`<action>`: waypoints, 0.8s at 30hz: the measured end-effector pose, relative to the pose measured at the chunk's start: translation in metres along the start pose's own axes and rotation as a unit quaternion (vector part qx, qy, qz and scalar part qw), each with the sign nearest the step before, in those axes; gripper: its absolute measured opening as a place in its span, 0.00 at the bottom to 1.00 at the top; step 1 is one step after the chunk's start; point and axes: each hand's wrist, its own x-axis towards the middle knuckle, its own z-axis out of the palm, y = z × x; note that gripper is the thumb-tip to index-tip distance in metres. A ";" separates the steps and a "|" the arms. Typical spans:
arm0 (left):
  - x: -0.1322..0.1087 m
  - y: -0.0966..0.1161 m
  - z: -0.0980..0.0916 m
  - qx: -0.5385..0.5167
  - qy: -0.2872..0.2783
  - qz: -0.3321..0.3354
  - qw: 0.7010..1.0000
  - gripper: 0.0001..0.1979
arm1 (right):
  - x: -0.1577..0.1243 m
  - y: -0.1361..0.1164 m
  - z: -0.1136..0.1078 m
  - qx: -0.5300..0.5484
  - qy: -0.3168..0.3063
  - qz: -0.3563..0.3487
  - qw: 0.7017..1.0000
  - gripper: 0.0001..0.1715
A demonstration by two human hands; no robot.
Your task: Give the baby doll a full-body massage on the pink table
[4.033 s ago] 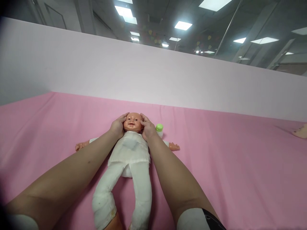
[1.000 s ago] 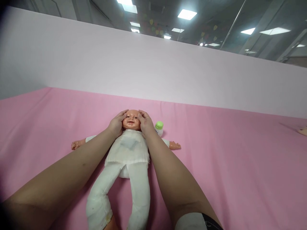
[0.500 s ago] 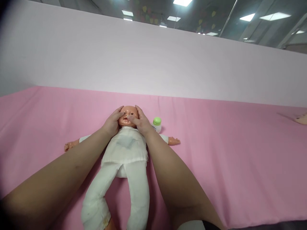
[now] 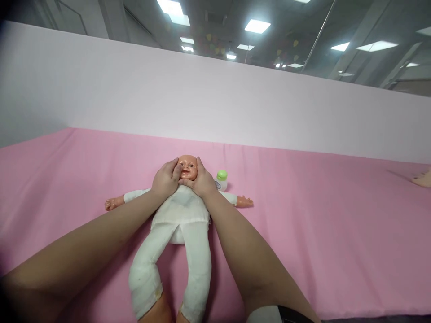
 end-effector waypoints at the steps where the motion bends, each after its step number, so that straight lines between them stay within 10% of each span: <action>1: -0.003 -0.001 -0.003 -0.001 -0.013 0.002 1.000 0.22 | -0.002 0.000 0.000 0.001 0.006 -0.001 1.000 0.76; 11: -0.003 -0.001 -0.022 -0.054 -0.147 -0.004 0.988 0.30 | -0.012 -0.011 -0.014 -0.024 -0.012 0.018 0.999 0.65; 24: 0.003 -0.019 -0.019 -0.062 -0.087 -0.058 0.993 0.28 | -0.014 -0.008 -0.014 0.039 0.005 -0.032 0.999 0.36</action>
